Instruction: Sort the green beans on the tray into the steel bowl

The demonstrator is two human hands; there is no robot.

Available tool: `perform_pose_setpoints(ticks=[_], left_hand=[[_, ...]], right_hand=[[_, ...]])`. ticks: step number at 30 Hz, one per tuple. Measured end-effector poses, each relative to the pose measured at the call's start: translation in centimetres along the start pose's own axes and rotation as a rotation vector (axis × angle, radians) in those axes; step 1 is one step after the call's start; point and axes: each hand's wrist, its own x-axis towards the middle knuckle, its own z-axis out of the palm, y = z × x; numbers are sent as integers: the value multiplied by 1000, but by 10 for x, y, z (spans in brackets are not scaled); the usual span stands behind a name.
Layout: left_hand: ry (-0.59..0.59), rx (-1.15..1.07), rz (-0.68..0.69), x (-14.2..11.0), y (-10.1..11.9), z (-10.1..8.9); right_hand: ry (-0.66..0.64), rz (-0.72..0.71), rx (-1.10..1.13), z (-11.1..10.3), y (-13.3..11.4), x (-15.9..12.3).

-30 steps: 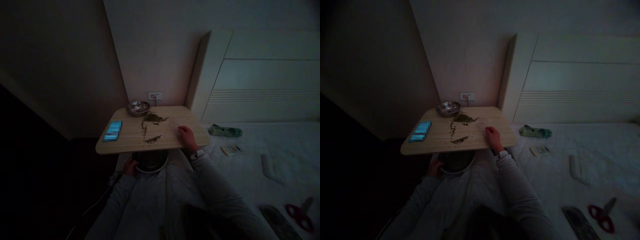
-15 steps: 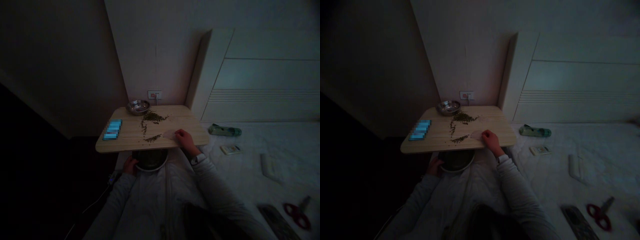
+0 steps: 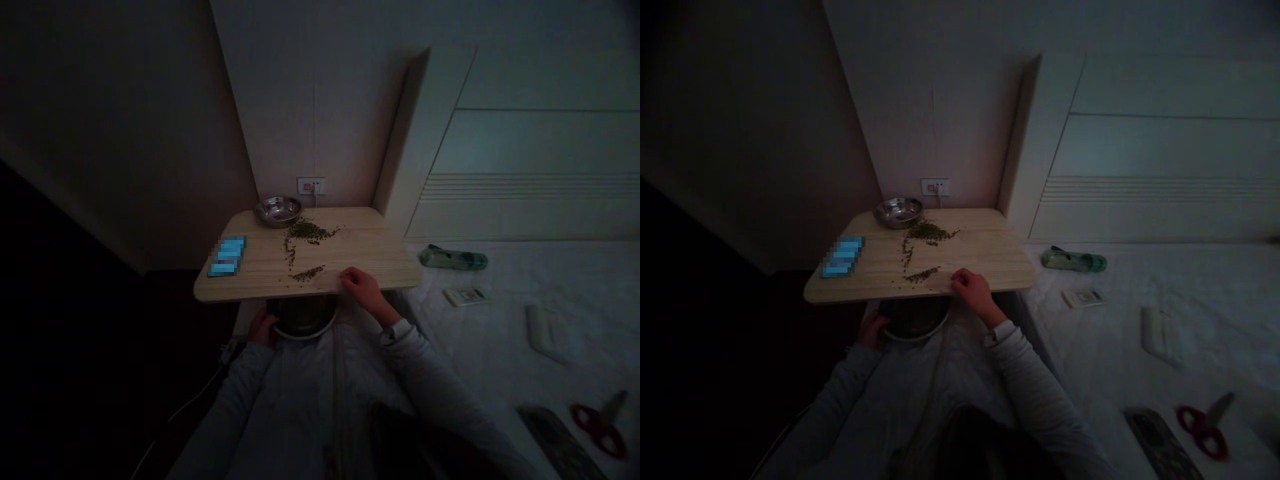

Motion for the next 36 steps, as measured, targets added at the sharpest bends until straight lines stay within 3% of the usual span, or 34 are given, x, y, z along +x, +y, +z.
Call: perform_pose_setpoints(ticks=[5,11,20,26,36], left_hand=[[15,31,-4,3,0,-2],[-14,21,23,-4,4,3],[39,73,73,-5,5,-3],[73,115,135,-15,11,-2],[124,148,195,-15,7,-3]], right_hand=[[-109,-54,97,4,-2,-5],[-129,-67,234,16,-10,12],[-133,-94,-68,50,-45,20],[-146,-109,-175,54,-53,24],[-235,-183,-141,53,-50,28]])
